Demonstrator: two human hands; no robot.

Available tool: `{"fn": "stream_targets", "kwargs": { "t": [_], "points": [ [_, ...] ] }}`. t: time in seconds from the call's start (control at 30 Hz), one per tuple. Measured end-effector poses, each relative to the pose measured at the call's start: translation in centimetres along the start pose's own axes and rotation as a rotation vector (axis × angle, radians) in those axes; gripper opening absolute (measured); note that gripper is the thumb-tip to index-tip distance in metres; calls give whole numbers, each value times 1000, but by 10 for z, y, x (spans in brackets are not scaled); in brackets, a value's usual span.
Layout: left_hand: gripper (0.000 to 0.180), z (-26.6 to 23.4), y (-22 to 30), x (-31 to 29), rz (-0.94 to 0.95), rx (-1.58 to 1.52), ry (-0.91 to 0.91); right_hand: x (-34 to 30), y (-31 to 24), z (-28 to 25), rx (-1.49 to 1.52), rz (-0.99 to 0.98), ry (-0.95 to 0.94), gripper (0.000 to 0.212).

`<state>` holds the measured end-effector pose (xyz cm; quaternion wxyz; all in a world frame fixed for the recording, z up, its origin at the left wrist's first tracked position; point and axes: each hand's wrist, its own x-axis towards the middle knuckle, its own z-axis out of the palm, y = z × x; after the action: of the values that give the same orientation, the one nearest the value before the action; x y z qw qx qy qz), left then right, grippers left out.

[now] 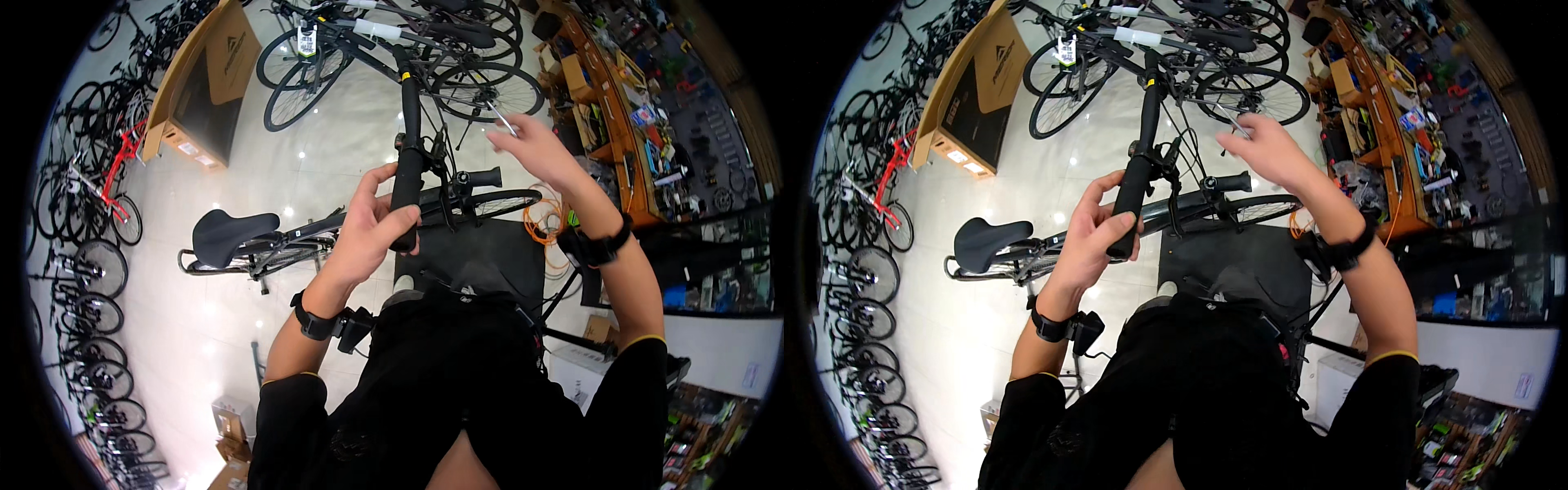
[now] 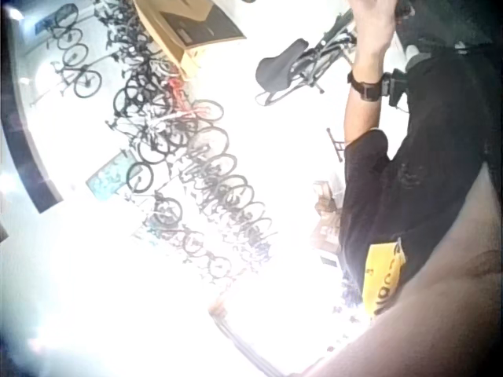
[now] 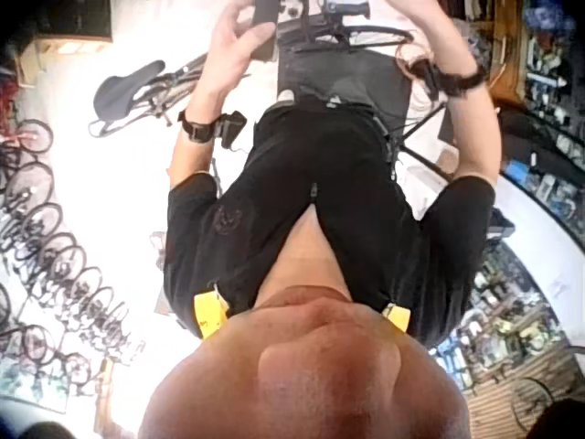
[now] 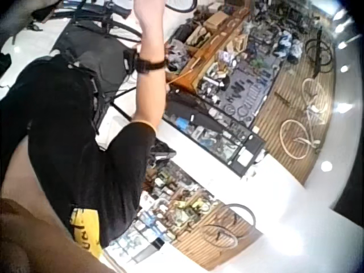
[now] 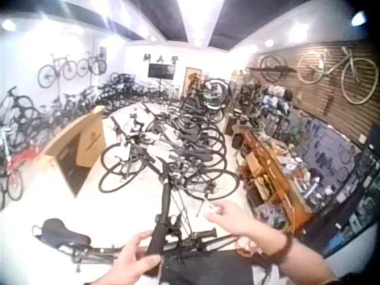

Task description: The person installs a bicycle handlebar onto the bike's stem using an Allen wrench. They align the bar, insert the bolts, and tighten them to secure the handlebar in place. The person then adjusts the brake levers and grip position on the handlebar.

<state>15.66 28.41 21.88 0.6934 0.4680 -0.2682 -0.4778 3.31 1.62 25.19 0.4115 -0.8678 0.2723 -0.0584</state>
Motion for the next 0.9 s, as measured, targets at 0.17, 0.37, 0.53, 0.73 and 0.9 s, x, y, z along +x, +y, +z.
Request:
{"fn": "stream_targets", "kwargs": {
  "t": [0.17,0.37,0.53,0.73,0.9],
  "points": [
    [68,35,4,1,-7,-12,54,86,-10,26,31,-59,72,54],
    [73,81,7,11,-85,17,95,128,-6,22,164,49,-195,52],
    [79,148,2,27,-119,214,241,144,21,22,170,-74,-313,41],
    [85,210,-3,57,-82,308,245,132,40,-2,303,-1,-352,33],
    [48,133,-52,72,-45,347,203,126,49,-9,314,-48,-397,33]
  ]
}}
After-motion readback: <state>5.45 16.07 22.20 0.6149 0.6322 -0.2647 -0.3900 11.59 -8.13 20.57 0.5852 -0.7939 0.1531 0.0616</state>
